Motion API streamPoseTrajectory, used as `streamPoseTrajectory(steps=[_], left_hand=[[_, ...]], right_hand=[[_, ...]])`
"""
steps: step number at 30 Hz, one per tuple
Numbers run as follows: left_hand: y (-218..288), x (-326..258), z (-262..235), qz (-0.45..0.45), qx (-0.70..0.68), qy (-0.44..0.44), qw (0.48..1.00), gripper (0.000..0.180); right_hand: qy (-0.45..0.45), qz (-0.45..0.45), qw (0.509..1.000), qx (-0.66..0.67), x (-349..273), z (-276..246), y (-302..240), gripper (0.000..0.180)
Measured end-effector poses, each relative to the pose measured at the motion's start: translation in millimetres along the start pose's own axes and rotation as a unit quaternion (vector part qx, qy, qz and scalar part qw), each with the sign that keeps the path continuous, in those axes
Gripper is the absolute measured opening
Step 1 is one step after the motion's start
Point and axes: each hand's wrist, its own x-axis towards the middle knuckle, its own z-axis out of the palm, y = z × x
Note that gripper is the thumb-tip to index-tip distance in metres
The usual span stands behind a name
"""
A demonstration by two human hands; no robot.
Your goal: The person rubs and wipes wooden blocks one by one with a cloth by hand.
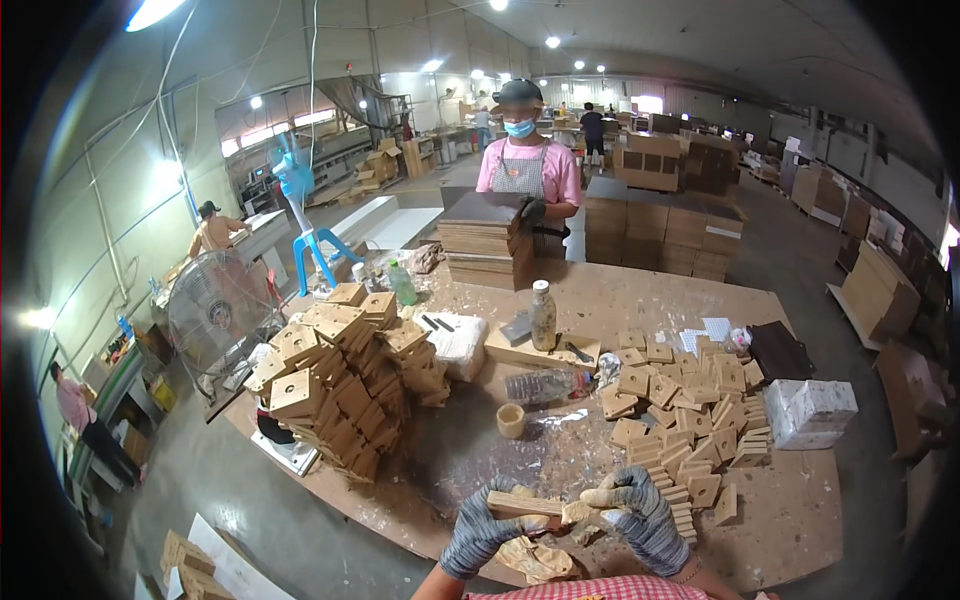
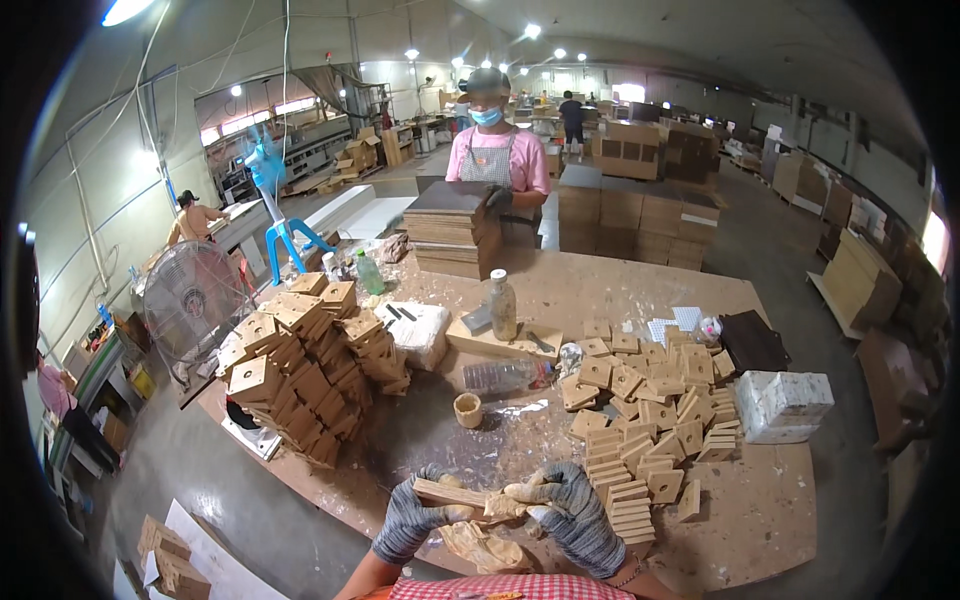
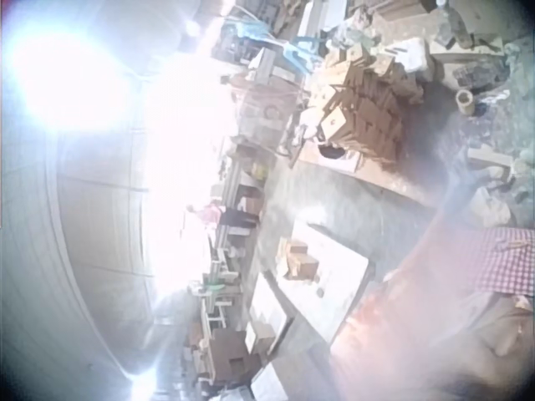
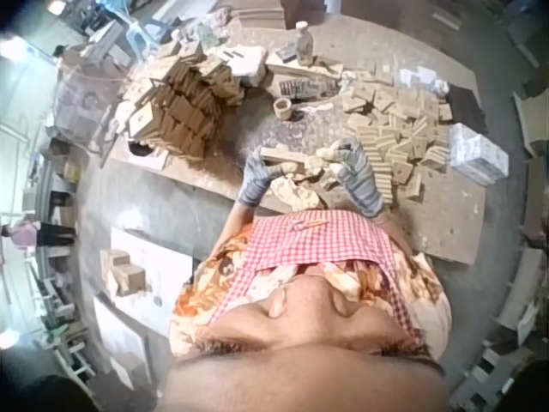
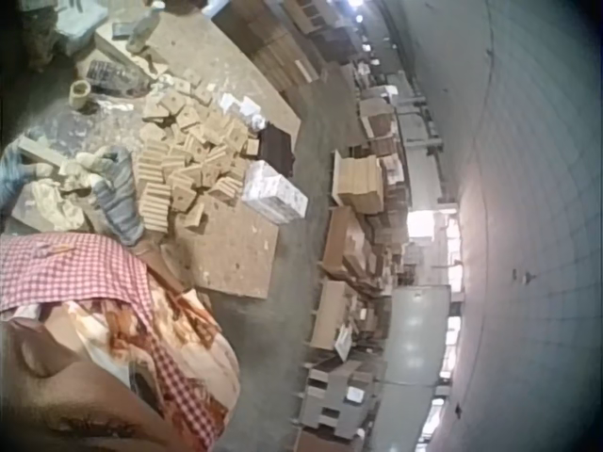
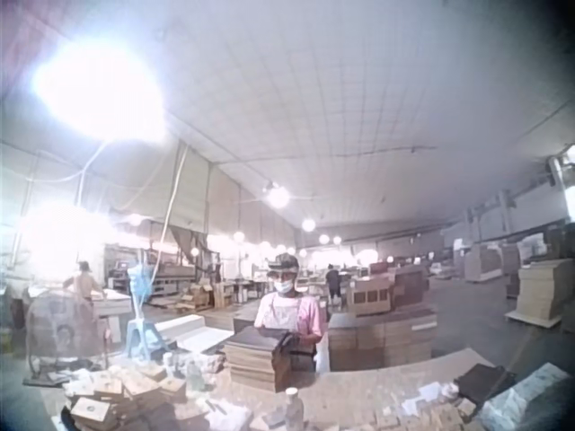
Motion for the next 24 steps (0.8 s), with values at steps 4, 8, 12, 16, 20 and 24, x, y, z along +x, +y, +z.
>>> streamPoseTrajectory(steps=[4,8,12,16,20,24], left_hand=[[-1,0,1,-0.016,0.000,0.007,1.000,0.043],[-13,0,-5,0.009,0.016,0.005,1.000,0.046],[-11,-4,-4,-0.001,0.038,0.012,0.999,0.045],[-17,1,-8,0.033,0.029,0.008,0.999,0.046],[-19,0,-8,0.031,0.033,0.010,0.999,0.050],[-2,4,-1,0.028,0.001,-0.002,1.000,0.046]], right_hand=[[-0.015,-0.038,0.998,-0.042,0,-5,6,0.028],[-0.014,-0.053,0.996,-0.063,-3,-3,5,0.028],[-0.009,-0.057,0.997,-0.059,-6,-3,7,0.027],[-0.041,-0.031,0.995,-0.086,-7,0,11,0.027],[0.024,-0.009,0.998,0.054,-4,-1,2,0.022],[-0.014,-0.080,0.993,-0.090,3,-5,5,0.023]])
